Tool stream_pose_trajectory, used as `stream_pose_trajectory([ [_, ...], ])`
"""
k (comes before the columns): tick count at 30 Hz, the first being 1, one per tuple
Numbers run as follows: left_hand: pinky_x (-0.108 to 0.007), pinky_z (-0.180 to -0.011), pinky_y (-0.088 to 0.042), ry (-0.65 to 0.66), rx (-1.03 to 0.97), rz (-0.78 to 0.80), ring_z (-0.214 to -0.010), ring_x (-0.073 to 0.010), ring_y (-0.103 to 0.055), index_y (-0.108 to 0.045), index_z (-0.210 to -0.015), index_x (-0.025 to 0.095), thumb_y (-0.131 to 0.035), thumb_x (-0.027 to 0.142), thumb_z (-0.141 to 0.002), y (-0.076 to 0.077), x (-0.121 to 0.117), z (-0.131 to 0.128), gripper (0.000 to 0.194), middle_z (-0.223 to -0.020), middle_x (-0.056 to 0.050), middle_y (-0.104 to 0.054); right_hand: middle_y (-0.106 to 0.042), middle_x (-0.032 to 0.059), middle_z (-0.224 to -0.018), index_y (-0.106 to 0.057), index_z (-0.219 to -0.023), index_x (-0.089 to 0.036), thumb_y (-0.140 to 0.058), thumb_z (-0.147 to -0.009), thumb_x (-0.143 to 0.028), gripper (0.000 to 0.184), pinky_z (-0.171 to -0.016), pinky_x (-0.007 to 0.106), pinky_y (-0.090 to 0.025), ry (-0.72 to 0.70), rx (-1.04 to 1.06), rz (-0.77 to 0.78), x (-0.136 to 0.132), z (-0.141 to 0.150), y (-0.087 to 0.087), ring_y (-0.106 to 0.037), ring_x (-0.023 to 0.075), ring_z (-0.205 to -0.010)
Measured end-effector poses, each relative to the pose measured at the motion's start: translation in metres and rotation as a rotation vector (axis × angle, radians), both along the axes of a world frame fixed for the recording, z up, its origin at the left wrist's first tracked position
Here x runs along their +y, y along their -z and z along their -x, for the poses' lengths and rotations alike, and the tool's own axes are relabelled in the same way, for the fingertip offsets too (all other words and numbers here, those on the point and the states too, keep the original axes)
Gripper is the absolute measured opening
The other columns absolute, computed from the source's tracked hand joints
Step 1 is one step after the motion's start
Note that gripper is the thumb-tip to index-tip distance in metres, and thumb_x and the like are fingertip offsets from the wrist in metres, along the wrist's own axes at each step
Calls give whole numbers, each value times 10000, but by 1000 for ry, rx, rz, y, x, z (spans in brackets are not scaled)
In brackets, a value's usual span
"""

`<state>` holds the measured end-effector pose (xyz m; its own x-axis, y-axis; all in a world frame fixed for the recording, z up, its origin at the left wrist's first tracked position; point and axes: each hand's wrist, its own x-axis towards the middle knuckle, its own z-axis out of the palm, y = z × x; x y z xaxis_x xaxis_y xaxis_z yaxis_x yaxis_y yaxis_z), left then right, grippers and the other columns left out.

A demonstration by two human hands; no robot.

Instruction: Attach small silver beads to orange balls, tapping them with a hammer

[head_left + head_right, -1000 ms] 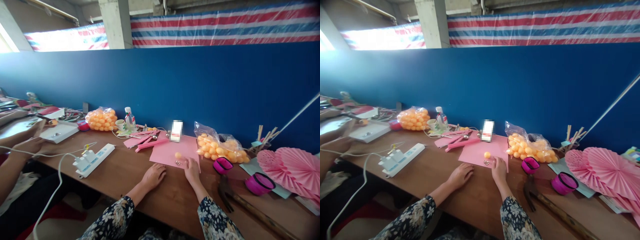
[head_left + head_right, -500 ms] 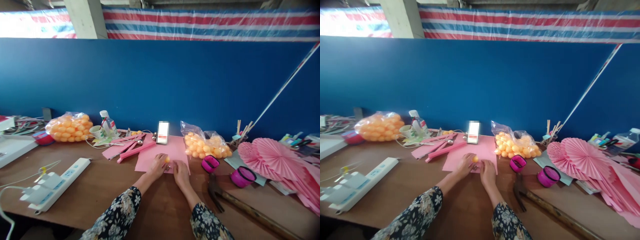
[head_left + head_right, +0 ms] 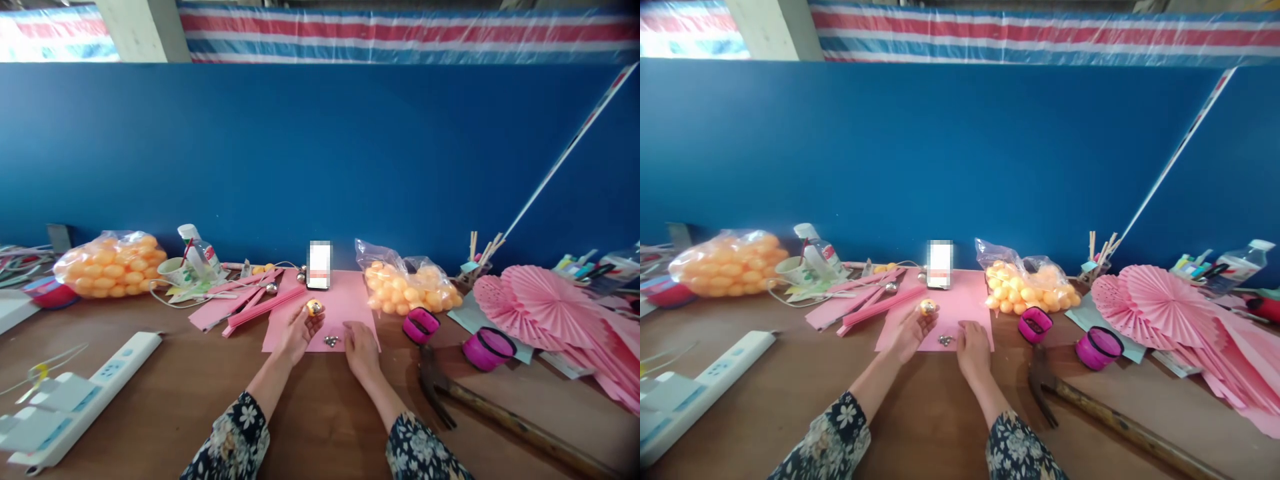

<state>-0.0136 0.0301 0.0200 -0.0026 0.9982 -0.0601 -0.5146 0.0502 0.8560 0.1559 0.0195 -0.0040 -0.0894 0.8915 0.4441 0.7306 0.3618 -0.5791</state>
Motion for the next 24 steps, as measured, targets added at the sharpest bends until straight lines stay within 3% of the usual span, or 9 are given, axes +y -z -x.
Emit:
stream_pose_trajectory([
  [2, -275, -797, -483, 19, -235, 107, -878, -155, -611, -531, -1059, 130, -515, 302, -807, -1, -1, 3, 305, -1060, -133, -610, -595, 64, -930, -563, -956, -182, -400, -791, -151, 235, -788, 324, -422, 8, -3, 0, 1, 0, 1, -527, 199, -875],
  [5, -240, -763, -496, 22, -347, 191, -850, -132, -614, -534, -1058, 138, -513, 282, -814, 1, -1, 4, 284, -1040, -118, -620, -596, 63, -919, -567, -952, -179, -413, -781, -147, 232, -779, 313, -425, 15, -6, -5, 1, 1, 2, -528, 193, -867],
  [14, -191, -633, -516, 15, -309, 158, -675, -82, -596, -571, -1015, 120, -584, 236, -771, -6, -2, 9, 271, -1022, -122, -619, -600, 57, -925, -567, -946, -185, -403, -796, -158, 225, -777, 319, -427, 25, -30, 7, 0, 2, -2, -526, 196, -863],
  [24, -200, -625, -510, 19, -343, 149, -642, -84, -581, -566, -1021, 98, -560, 241, -781, -15, -1, 14, 279, -955, -130, -639, -607, 56, -927, -578, -951, -191, -417, -791, -175, 228, -785, 322, -424, 35, -58, 18, 2, 2, 0, -535, 192, -878],
])
